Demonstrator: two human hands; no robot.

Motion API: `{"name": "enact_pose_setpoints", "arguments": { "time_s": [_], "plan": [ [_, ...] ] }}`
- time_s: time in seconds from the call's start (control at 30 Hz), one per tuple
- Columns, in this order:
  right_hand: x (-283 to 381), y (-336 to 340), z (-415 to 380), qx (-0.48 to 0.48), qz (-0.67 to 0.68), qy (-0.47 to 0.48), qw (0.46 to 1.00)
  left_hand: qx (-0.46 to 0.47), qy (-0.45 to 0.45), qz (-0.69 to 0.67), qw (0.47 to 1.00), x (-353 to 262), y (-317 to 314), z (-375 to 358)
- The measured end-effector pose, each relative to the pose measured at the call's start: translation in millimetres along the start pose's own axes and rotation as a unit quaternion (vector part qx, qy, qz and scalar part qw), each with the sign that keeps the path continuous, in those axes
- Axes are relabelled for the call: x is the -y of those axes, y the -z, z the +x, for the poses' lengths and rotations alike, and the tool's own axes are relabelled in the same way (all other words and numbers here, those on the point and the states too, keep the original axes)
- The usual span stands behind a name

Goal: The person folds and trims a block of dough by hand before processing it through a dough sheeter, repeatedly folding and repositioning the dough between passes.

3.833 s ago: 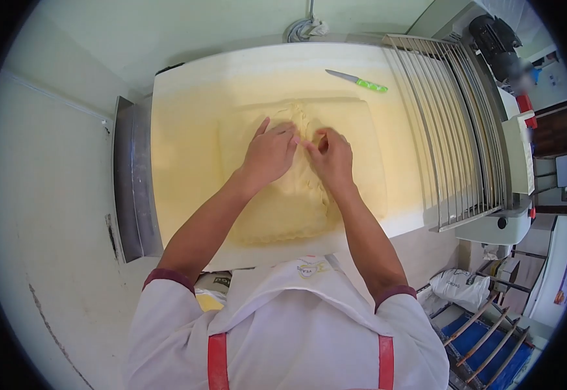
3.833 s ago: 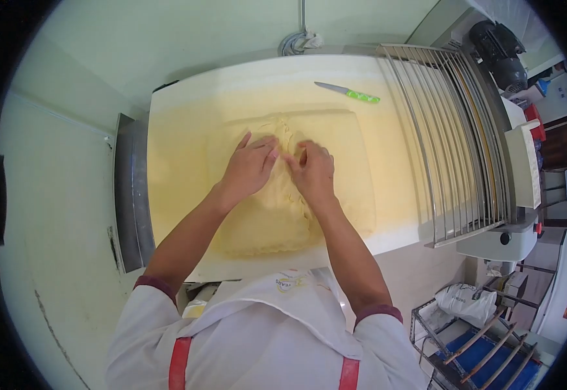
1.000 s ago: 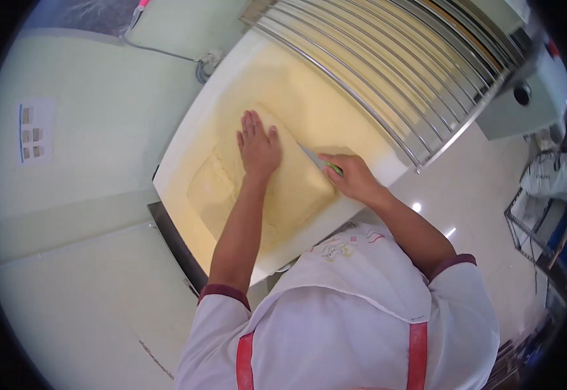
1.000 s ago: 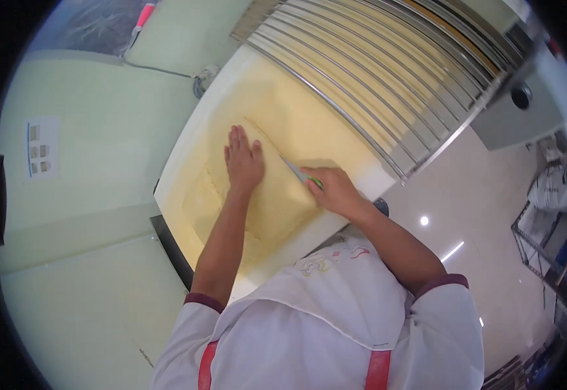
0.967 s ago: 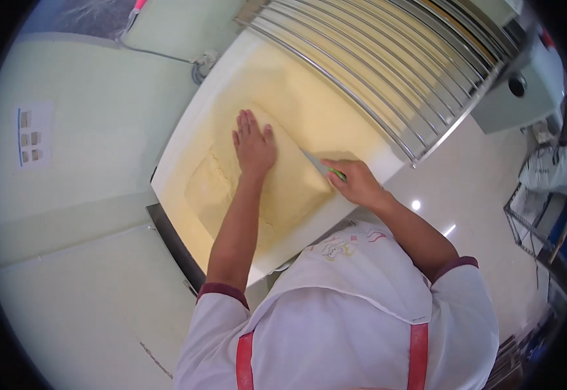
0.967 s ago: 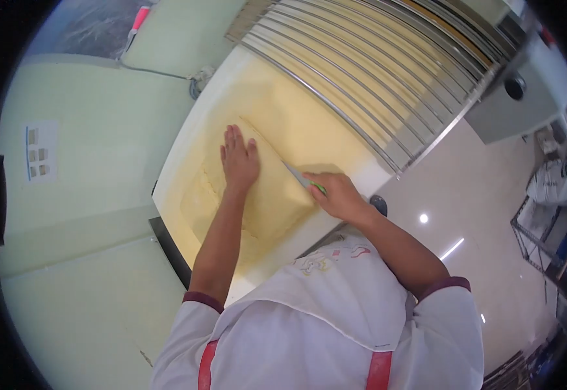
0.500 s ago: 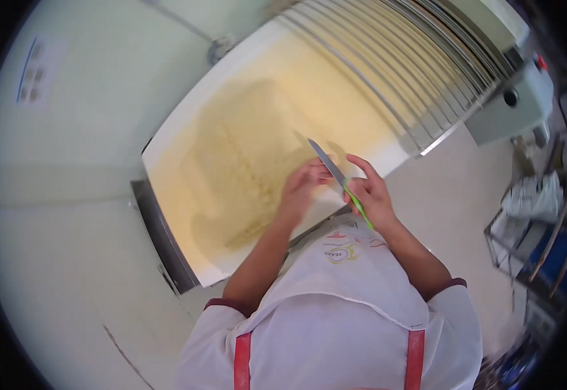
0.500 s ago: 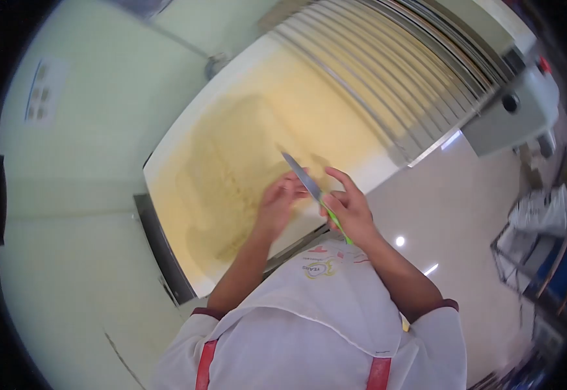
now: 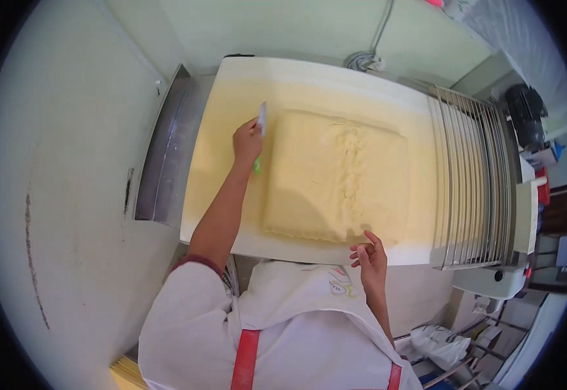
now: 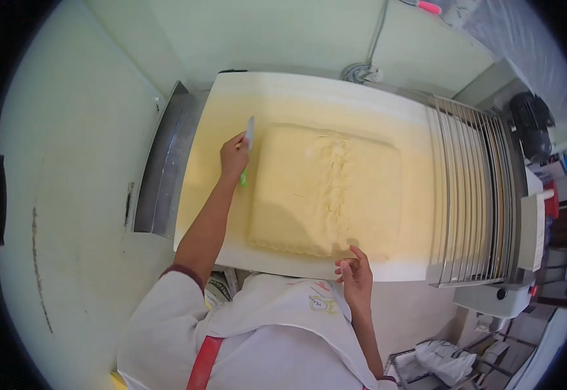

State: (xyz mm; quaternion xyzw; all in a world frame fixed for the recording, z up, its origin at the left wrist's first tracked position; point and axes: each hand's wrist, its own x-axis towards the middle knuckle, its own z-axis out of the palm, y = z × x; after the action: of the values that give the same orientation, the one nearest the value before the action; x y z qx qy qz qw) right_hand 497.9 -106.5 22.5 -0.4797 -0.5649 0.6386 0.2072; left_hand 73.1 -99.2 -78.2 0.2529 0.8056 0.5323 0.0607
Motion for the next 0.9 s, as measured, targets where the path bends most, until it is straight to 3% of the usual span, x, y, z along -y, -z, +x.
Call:
{"name": "enact_pose_setpoints", "arguments": {
  "time_s": [0.13, 0.3, 0.43, 0.53, 0.73, 0.9],
  "plan": [
    [19, -20, -1, -0.002, -0.033, 0.012, 0.999, 0.050, -0.025, 0.046, 0.997, -16, -25, 31],
    [23, -26, 8, -0.018, -0.066, 0.026, 0.997, 0.137, 0.030, -0.012, 0.990, -28, -9, 20],
    [18, -26, 9, 0.011, -0.078, 0.017, 0.997, 0.167, 0.077, -0.060, 0.981, -22, 19, -32],
    [14, -26, 11, 0.058, -0.090, 0.009, 0.994, 0.124, 0.021, -0.072, 0.989, -14, 36, -80],
    [11, -19, 16, 0.160, -0.138, 0.050, 0.976, 0.150, 0.032, -0.032, 0.988, -22, 86, -169],
    [7, 11, 14, 0.205, -0.137, 0.082, 0.966, 0.106, 0.013, 0.019, 0.994, -29, 113, -252]
  ]
}}
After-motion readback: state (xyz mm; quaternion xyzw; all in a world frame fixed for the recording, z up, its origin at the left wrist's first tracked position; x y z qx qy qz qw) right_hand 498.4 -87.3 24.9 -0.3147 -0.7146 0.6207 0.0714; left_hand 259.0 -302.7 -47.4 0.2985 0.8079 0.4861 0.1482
